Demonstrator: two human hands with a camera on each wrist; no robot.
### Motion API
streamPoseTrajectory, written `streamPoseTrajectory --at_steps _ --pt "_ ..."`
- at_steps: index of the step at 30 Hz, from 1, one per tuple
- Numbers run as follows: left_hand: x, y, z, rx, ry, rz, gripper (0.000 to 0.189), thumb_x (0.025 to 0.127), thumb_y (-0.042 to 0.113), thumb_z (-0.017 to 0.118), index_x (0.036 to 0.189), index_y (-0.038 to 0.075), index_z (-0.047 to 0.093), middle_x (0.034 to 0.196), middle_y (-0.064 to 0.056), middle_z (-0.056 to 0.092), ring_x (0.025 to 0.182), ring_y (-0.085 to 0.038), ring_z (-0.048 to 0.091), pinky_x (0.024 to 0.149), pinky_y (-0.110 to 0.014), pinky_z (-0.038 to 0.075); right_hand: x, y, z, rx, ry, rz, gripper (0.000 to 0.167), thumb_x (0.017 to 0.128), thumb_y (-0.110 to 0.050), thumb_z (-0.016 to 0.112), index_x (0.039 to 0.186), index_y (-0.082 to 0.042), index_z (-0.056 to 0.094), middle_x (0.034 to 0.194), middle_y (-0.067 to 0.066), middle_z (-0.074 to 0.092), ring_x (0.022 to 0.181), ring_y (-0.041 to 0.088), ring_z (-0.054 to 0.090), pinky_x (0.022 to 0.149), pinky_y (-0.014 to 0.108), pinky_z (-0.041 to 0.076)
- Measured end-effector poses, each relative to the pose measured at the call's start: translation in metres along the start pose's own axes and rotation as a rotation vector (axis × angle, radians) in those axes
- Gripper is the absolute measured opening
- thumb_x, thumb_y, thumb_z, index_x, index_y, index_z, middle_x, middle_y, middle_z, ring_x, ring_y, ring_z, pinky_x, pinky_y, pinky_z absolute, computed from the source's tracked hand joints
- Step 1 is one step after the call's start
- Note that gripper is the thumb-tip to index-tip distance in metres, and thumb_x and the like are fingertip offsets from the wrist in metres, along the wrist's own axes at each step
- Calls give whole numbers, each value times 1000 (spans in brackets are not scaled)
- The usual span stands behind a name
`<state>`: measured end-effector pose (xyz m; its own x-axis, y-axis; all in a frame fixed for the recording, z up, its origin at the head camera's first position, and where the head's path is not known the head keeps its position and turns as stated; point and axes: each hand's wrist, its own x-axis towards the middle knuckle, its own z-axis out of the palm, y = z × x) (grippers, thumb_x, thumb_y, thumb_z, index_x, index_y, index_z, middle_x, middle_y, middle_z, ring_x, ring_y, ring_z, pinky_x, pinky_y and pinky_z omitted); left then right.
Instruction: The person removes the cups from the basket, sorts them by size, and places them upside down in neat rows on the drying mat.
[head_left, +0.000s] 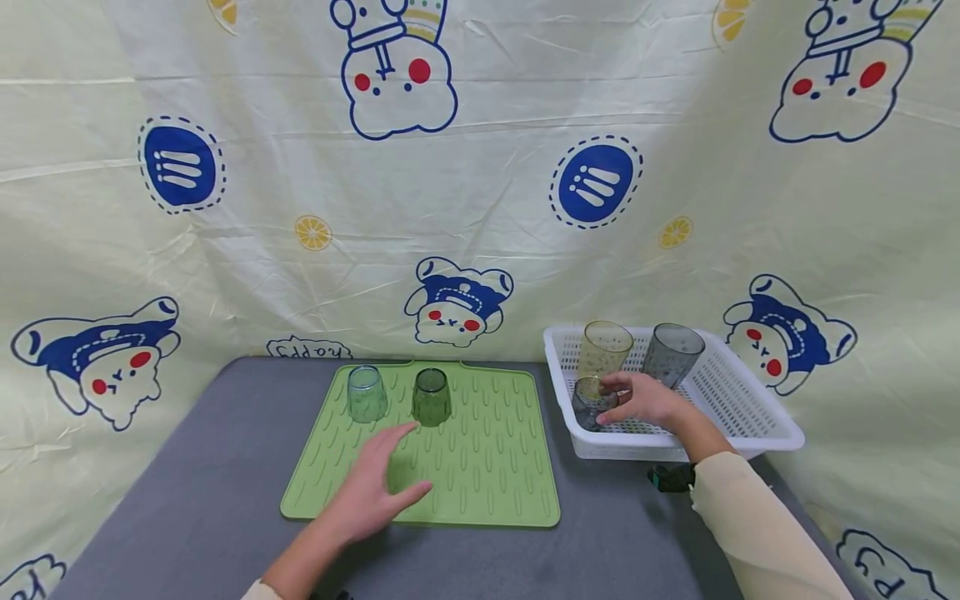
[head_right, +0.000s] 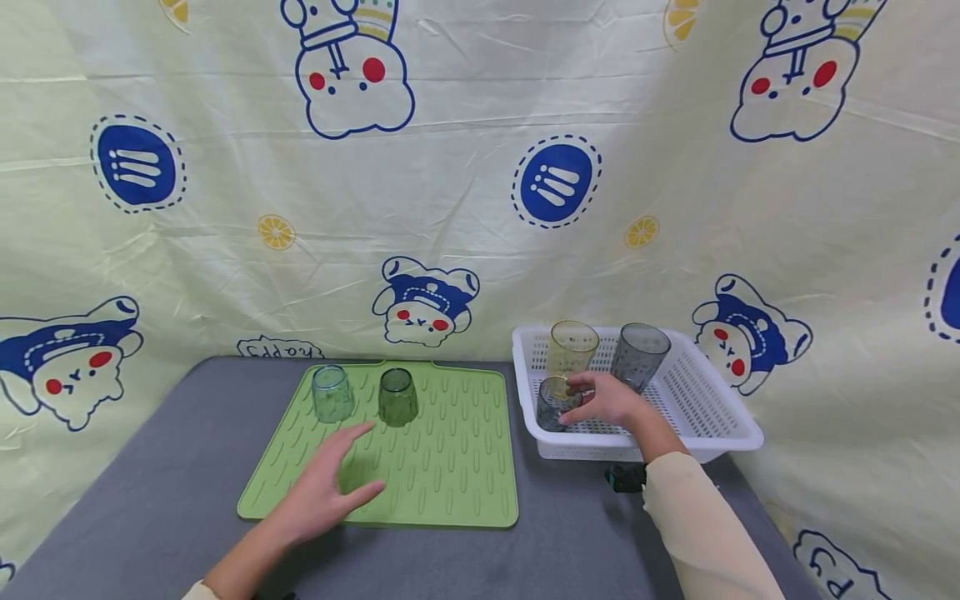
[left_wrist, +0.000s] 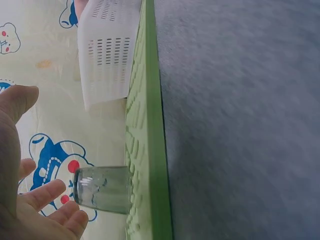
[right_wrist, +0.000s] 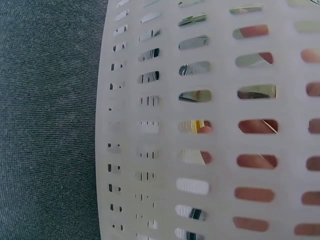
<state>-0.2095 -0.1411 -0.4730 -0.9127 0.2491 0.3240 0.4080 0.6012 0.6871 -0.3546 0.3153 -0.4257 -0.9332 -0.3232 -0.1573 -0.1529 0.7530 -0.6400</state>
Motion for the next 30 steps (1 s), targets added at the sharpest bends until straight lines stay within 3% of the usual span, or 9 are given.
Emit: streamPoseTrajectory --at_steps 15,25,30 --pt "30 14 19 -70 -26 55 78 90 33 79 156 23 41 158 -5 45 148 -30 40 118 -59 37 1 0 2 27 -8 9 86 82 -27 88 148 7 45 143 27 57 122 37 63 100 52 54" --pt "48 22 32 -151 -55 85 75 92 32 77 156 22 40 154 -6 48 142 -26 47 112 -55 45 -12 -9 -5 48 60 -6 79 83 -28 87 145 4 50 139 24 60 119 35 66 98 51 56" --pt "56 25 37 -204 -75 75 73 94 34 75 157 23 39 153 -5 47 141 -26 48 114 -51 45 -17 -12 -8 68 84 -29 79 84 -30 86 145 2 48 141 23 60 126 38 62 100 52 55"
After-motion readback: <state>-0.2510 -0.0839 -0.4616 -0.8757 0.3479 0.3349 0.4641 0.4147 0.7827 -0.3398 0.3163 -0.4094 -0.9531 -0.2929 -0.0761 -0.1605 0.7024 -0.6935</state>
